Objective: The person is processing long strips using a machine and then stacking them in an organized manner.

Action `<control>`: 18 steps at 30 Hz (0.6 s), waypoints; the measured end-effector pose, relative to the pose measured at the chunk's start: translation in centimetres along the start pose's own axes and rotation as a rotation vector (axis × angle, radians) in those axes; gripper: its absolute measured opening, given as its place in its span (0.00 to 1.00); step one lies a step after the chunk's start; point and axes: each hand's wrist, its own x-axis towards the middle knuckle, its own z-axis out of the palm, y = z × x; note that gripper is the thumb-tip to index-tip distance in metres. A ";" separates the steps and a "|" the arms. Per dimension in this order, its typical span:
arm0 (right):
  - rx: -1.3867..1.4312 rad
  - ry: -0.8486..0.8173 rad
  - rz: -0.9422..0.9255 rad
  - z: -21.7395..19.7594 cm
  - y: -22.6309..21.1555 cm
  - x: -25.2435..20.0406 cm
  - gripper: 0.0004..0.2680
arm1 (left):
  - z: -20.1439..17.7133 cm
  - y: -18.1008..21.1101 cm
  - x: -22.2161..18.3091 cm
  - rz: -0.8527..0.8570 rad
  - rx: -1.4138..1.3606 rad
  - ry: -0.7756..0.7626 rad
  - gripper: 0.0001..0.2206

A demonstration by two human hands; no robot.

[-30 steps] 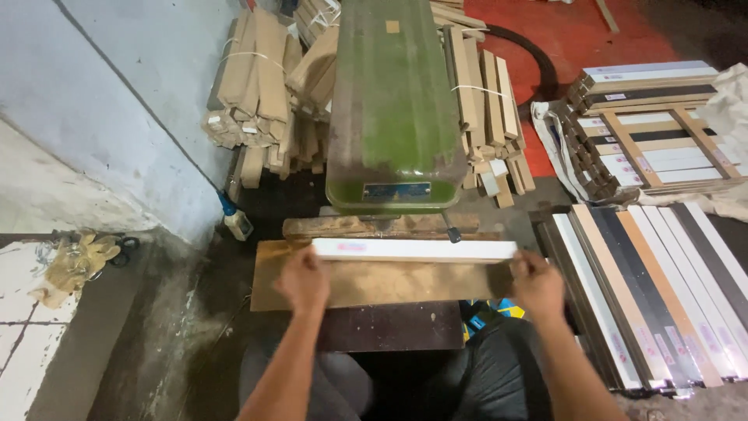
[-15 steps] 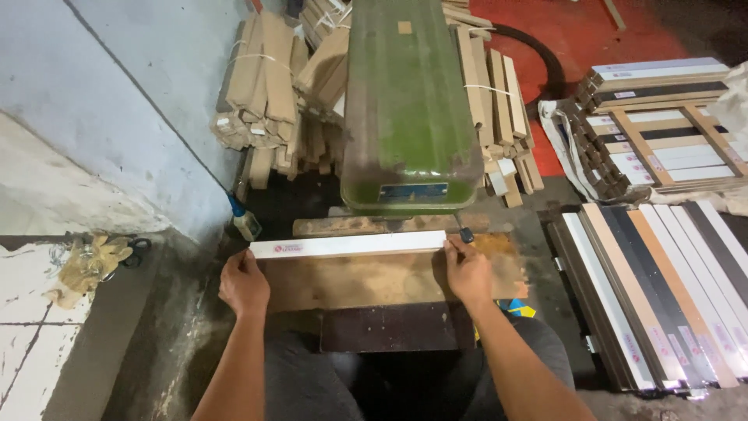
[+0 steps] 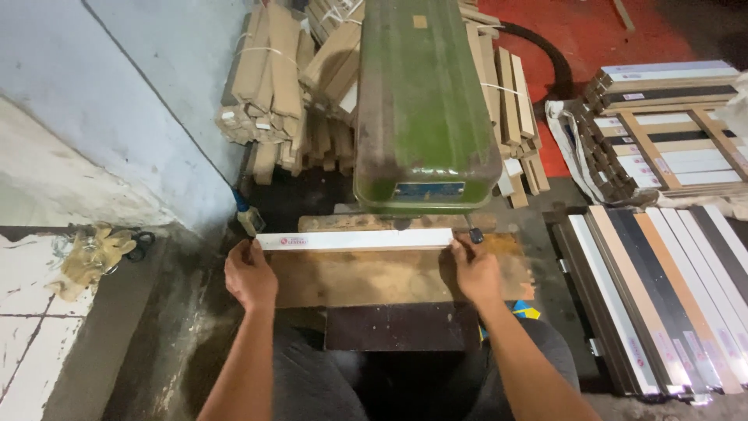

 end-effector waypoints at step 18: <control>-0.175 -0.342 -0.098 -10.6 -10.6 -1.1 0.18 | 5.5 9.9 -14.4 0.872 0.010 -0.252 0.16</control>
